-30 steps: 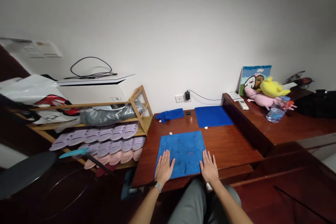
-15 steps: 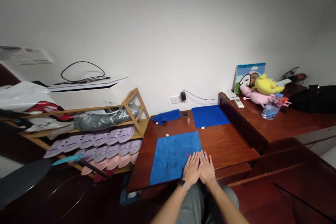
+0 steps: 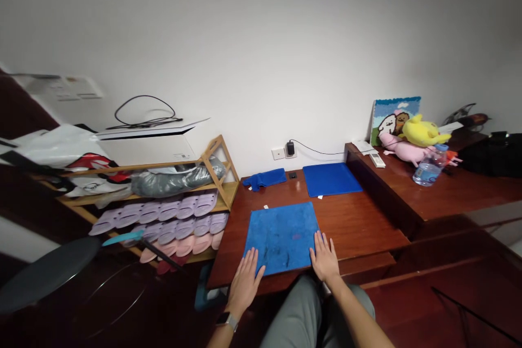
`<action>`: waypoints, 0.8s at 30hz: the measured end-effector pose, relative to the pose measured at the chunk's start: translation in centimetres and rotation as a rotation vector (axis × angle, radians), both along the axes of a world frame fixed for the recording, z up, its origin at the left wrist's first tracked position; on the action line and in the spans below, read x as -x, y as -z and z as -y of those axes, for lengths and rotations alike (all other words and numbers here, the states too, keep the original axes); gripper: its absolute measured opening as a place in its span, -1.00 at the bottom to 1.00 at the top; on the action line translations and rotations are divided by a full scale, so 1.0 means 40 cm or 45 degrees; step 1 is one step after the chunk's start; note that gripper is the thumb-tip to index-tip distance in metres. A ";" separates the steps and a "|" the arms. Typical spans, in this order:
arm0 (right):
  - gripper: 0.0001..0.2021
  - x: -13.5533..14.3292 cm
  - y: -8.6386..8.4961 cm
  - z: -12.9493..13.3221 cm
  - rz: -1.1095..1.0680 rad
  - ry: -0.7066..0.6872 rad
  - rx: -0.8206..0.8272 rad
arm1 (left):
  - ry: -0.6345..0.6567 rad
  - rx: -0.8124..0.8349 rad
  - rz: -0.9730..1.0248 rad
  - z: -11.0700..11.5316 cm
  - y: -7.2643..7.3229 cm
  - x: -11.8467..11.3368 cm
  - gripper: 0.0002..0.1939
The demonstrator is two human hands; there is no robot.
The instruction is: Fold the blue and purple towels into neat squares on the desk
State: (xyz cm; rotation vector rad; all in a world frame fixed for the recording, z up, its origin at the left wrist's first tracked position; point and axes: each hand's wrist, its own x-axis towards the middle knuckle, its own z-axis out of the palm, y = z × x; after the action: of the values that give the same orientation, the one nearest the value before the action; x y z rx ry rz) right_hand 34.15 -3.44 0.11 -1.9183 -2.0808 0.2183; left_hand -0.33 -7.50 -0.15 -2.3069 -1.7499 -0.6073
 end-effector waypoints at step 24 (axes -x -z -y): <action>-0.65 -0.165 -0.274 0.167 -0.339 -0.352 -0.378 | 0.147 -0.294 0.401 0.141 -0.288 0.072 -0.66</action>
State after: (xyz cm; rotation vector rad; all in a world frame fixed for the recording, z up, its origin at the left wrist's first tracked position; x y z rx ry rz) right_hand 40.76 -10.11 11.08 -1.3522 -2.0565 0.1995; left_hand -3.21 -13.14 11.38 -2.2553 -1.5698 -1.1836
